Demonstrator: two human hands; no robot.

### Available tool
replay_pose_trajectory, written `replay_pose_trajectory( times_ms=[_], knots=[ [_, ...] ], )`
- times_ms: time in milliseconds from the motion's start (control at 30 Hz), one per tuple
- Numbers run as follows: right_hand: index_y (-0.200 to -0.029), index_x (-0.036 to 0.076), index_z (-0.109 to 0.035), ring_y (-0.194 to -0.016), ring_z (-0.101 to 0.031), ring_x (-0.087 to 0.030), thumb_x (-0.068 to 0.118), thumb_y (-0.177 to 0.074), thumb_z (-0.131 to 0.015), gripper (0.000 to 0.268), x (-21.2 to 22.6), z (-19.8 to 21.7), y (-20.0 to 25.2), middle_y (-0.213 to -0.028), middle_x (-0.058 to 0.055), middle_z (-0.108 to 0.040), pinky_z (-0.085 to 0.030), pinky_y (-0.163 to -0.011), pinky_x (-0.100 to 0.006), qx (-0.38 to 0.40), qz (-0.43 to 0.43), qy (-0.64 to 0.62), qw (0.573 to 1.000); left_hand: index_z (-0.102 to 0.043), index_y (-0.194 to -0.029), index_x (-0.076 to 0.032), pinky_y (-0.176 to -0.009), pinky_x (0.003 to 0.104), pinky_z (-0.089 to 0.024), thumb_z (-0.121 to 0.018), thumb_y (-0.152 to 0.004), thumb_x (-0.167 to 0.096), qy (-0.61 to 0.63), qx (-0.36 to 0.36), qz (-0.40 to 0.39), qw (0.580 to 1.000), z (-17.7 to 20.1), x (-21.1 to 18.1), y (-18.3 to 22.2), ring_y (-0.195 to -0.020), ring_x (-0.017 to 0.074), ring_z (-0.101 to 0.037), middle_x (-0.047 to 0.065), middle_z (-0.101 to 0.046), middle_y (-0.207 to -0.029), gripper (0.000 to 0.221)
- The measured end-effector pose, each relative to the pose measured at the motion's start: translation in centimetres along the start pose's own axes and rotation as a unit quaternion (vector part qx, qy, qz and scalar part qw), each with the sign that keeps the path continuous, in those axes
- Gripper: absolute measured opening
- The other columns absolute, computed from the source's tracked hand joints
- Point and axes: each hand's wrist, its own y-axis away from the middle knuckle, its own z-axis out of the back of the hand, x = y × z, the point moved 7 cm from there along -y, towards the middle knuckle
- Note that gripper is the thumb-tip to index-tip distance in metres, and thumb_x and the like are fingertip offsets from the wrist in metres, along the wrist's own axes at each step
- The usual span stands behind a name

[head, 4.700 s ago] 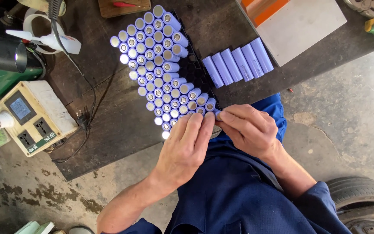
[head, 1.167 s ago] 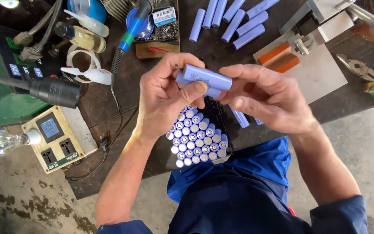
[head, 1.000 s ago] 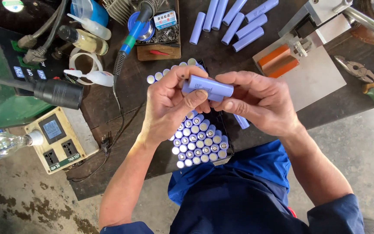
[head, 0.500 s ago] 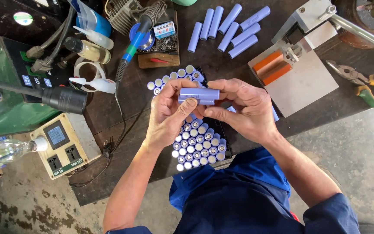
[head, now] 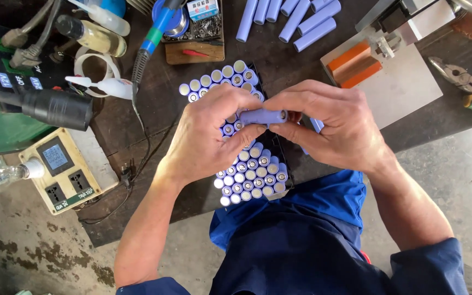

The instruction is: Arranging cylindrical batteries into a plastic holder and testing their voltage with a digital multimeter.

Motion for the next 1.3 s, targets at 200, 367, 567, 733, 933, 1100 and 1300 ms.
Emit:
replay_pose_trajectory(
  times_ms=[200, 367, 567, 733, 933, 1100, 1300],
  knots=[
    [-0.119, -0.012, -0.065, -0.091, -0.072, -0.034, -0.006, -0.1, -0.069, 0.021, 0.1, -0.7, -0.7, -0.107, -0.025, -0.068, -0.062, -0.077, -0.038, 0.066, 0.071, 0.047, 0.994, -0.064, -0.111, 0.001, -0.085, 0.04, -0.052, -0.075, -0.093, 0.0, -0.072, 0.001, -0.032, 0.997, -1.2, 0.2, -0.2, -0.097, 0.0312, -0.063, 0.014, -0.065, -0.104, 0.021],
    [-0.124, -0.005, -0.057, -0.09, -0.072, -0.03, -0.005, -0.099, -0.072, 0.029, -1.3, -0.9, -0.2, -0.109, -0.018, -0.07, -0.061, -0.078, -0.036, 0.062, 0.012, 0.04, 0.997, -0.061, -0.109, -0.001, -0.088, 0.041, -0.047, -0.068, -0.098, -0.004, -0.069, -0.043, -0.041, 0.996, -1.9, 0.5, 0.7, -0.09, 0.0296, -0.06, 0.011, -0.068, -0.101, 0.014],
    [-0.117, -0.003, -0.054, -0.079, -0.068, -0.029, 0.001, -0.099, -0.074, 0.027, -3.0, -1.6, 0.8, -0.1, -0.016, -0.068, -0.056, -0.067, -0.037, 0.057, -0.025, 0.071, 0.996, -0.06, -0.125, -0.013, -0.082, 0.038, -0.038, -0.072, -0.099, -0.002, -0.123, -0.062, -0.064, 0.988, -2.7, 1.5, 2.2, -0.084, 0.0218, -0.058, 0.0, -0.072, -0.104, 0.031],
    [-0.115, 0.001, -0.052, -0.072, -0.068, -0.028, 0.003, -0.095, -0.082, 0.037, -4.2, -2.5, 1.3, -0.092, -0.015, -0.067, -0.056, -0.064, -0.035, 0.05, -0.042, 0.087, 0.994, -0.073, -0.1, -0.009, -0.083, 0.036, -0.039, -0.074, -0.098, -0.006, -0.231, -0.103, -0.127, 0.959, -3.1, 1.2, 2.9, -0.09, 0.0232, -0.065, 0.002, -0.075, -0.102, 0.004],
    [-0.11, -0.003, -0.056, -0.078, -0.069, -0.032, 0.001, -0.1, -0.075, 0.021, -3.4, -3.2, 1.4, -0.093, -0.017, -0.066, -0.058, -0.07, -0.037, 0.047, 0.024, 0.091, 0.994, -0.068, -0.102, -0.004, -0.079, 0.035, -0.048, -0.074, -0.095, 0.006, -0.267, -0.107, -0.125, 0.95, -3.3, 0.8, 2.2, -0.088, 0.0229, -0.068, 0.006, -0.069, -0.097, 0.014],
    [-0.095, 0.0, -0.066, -0.08, -0.072, -0.035, -0.007, -0.091, -0.076, 0.013, -3.3, -3.3, 1.8, -0.085, -0.014, -0.069, -0.061, -0.065, -0.042, -0.008, 0.033, 0.055, 0.998, -0.071, -0.089, -0.012, -0.075, 0.034, -0.05, -0.07, -0.096, -0.006, -0.215, -0.145, -0.156, 0.953, -3.3, 1.3, 2.0, -0.083, 0.0253, -0.067, 0.003, -0.069, -0.091, 0.009],
    [-0.09, -0.003, -0.069, -0.084, -0.073, -0.036, -0.008, -0.095, -0.068, 0.007, -3.3, -2.8, 1.8, -0.09, -0.018, -0.07, -0.061, -0.066, -0.042, -0.004, 0.049, 0.012, 0.999, -0.071, -0.09, -0.009, -0.075, 0.037, -0.056, -0.073, -0.09, 0.001, -0.199, -0.155, -0.114, 0.961, -3.8, 1.7, 2.3, -0.077, 0.028, -0.066, 0.006, -0.066, -0.087, 0.01]
  ],
)
